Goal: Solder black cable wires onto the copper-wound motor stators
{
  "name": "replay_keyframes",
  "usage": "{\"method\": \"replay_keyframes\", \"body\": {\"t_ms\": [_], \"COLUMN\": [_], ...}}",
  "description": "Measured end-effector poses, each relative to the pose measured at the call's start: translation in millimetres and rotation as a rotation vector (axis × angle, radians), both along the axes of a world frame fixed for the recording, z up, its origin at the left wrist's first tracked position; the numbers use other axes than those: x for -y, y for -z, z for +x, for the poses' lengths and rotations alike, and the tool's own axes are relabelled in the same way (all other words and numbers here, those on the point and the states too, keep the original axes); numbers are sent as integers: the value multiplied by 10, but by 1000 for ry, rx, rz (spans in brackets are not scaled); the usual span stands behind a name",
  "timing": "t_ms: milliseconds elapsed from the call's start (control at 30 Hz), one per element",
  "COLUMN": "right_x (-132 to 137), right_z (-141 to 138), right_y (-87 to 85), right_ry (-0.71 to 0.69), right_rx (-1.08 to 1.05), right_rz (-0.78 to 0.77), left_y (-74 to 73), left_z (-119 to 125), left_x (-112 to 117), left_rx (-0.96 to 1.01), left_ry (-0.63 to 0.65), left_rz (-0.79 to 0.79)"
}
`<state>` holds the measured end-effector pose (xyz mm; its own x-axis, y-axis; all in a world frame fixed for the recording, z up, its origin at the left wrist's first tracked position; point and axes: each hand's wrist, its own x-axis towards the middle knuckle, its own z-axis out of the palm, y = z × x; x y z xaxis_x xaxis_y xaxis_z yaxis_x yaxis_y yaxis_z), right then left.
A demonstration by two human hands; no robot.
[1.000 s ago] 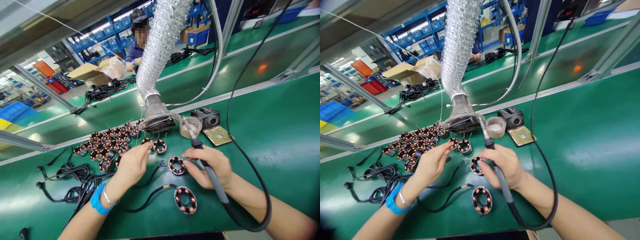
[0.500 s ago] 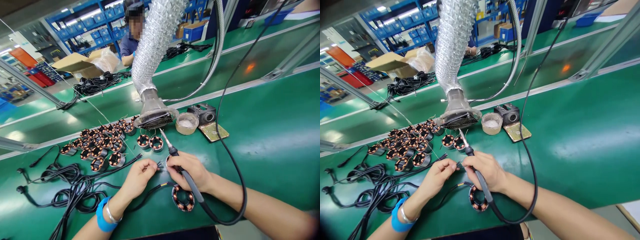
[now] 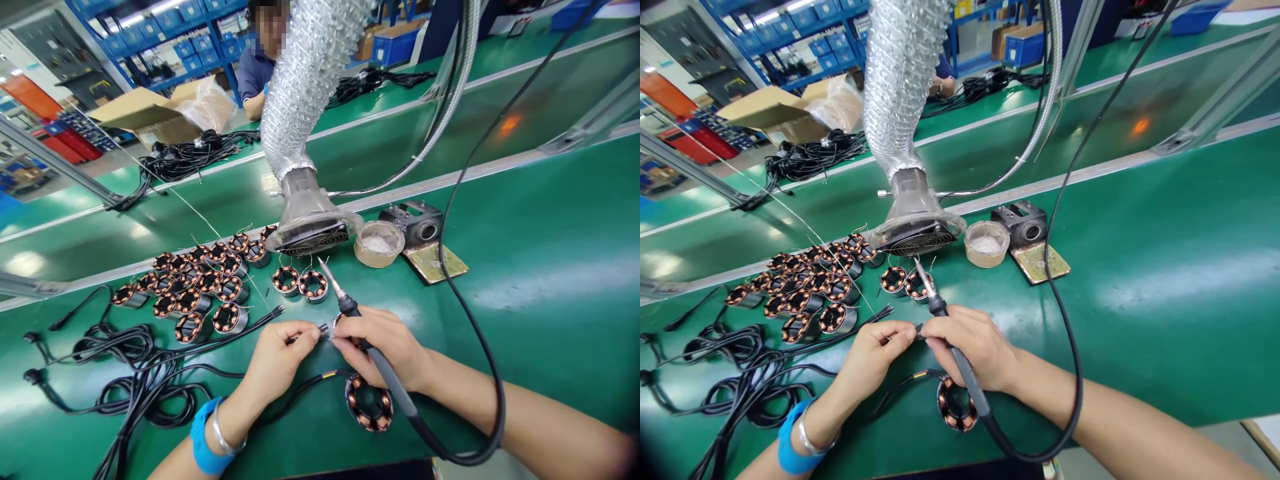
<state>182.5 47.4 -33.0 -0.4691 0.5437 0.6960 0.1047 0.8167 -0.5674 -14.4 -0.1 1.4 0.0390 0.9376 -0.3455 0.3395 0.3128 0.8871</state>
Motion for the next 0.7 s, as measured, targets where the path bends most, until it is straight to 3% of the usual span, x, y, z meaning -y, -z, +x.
{"method": "replay_keyframes", "body": {"t_ms": [267,467,700], "right_x": [6,-7,14], "right_z": [-16,-21,-95], "right_y": [-86,-148,-122], "right_ry": [45,-37,62], "right_rx": [39,123,142], "right_rz": [-13,-63,-50], "left_y": [-48,-4,-50], "left_z": [80,109,110], "left_x": [26,90,243], "left_rx": [-90,-191,-198], "left_ry": [23,19,74], "left_rz": [64,208,316]}}
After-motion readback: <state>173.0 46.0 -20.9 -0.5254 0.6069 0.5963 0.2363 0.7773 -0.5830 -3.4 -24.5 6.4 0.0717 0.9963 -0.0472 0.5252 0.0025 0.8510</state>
